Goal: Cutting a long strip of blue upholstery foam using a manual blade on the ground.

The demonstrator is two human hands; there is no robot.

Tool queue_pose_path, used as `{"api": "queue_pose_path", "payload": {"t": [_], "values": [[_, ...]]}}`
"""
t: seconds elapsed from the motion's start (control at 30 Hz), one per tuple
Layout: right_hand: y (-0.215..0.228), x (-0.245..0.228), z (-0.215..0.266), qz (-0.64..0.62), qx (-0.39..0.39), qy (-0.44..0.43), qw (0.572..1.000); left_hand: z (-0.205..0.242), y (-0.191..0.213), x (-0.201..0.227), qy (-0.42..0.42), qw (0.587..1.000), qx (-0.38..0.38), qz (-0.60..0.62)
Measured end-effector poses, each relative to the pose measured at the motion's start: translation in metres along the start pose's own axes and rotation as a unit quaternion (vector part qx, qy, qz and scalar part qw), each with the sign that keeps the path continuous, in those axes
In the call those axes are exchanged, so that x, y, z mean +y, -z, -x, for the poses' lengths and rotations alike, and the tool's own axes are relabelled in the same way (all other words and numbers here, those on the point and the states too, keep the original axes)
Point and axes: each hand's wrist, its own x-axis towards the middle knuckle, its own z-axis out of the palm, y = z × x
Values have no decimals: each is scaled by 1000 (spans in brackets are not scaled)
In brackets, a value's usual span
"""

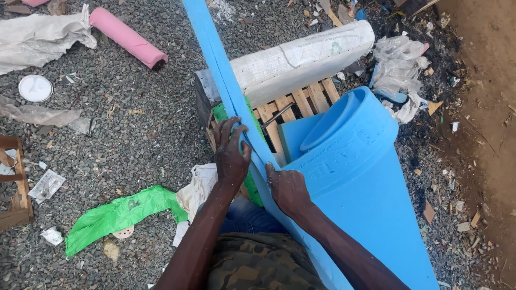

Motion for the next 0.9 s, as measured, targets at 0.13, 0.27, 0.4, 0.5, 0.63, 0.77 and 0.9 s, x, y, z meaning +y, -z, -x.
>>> {"api": "queue_pose_path", "payload": {"t": [0.13,0.27,0.4,0.5,0.63,0.77,0.9], "values": [[1,6,54,-38,-27,-17,999,2,-3,-2,5,1000,0,14],[13,3,50,-58,-42,-38,997,5,-8,-10,9,1000,-8,21],[-1,3,45,-53,-7,3,999,3,-1,-9,8,999,6,35],[-31,10,88,-39,31,10,999,9,1,-4,-9,999,21,44],[-60,21,163,-13,-54,-60,997,13,-2,-9,-39,997,43,50],[-42,11,149,-48,-37,-89,994,16,6,12,-49,997,57,22],[-57,15,145,-39,-21,-72,996,65,-12,24,-119,992,1,-32]]}}
